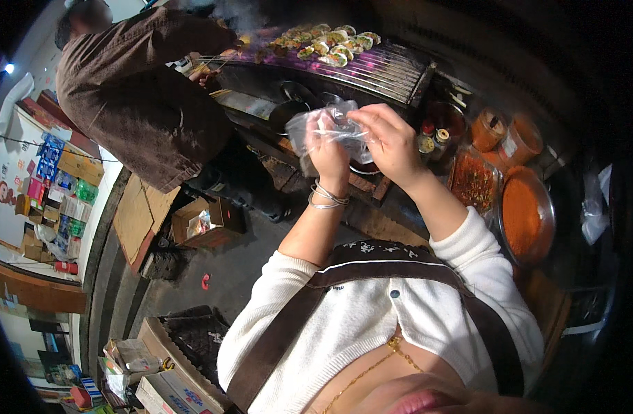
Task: The person assembles tacos by placing fillings from a compartmentalized tray into tortillas held in a plastic bag. They use chopsticks to add toppings and tongs to transfer the finished tacos into bags, then tie the bags closed.
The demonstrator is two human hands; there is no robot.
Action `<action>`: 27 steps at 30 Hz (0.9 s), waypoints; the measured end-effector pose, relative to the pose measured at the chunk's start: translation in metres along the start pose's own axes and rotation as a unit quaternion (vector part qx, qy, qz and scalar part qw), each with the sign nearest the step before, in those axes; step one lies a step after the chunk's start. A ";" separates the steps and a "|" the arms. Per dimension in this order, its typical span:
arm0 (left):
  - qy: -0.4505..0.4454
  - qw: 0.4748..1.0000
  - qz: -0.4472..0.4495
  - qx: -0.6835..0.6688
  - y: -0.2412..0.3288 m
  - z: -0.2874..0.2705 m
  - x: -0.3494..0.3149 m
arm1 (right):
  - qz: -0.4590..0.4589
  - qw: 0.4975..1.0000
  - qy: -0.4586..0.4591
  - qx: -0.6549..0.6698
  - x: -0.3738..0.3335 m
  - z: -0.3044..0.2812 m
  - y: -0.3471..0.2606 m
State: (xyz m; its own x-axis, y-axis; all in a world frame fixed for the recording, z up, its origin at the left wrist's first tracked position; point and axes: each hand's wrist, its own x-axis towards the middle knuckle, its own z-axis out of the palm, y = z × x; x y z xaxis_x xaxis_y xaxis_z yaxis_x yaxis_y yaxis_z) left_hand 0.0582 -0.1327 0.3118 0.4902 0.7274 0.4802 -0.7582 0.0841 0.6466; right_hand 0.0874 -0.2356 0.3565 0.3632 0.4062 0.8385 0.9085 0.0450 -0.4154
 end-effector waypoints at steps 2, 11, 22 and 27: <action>-0.032 0.981 -0.106 -0.157 -0.002 -0.004 0.014 | 0.000 1.000 0.001 -0.012 -0.003 -0.006 -0.001; 0.015 1.000 -0.010 -0.023 -0.012 0.002 0.020 | 0.014 0.994 0.095 -0.044 -0.017 -0.039 -0.010; 0.050 0.991 -0.119 -0.027 -0.009 0.002 -0.004 | 0.200 0.965 -0.015 0.167 -0.021 0.038 0.024; 0.009 0.997 0.036 0.072 0.000 0.001 -0.008 | 0.018 0.992 0.019 0.122 -0.014 0.044 0.023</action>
State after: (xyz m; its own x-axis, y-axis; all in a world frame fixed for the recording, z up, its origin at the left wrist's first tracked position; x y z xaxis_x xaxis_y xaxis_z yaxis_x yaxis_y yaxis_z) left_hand 0.0549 -0.1388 0.3081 0.4287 0.7399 0.5184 -0.7203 -0.0664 0.6905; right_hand 0.0943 -0.2000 0.3198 0.4069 0.3777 0.8317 0.8192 0.2519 -0.5152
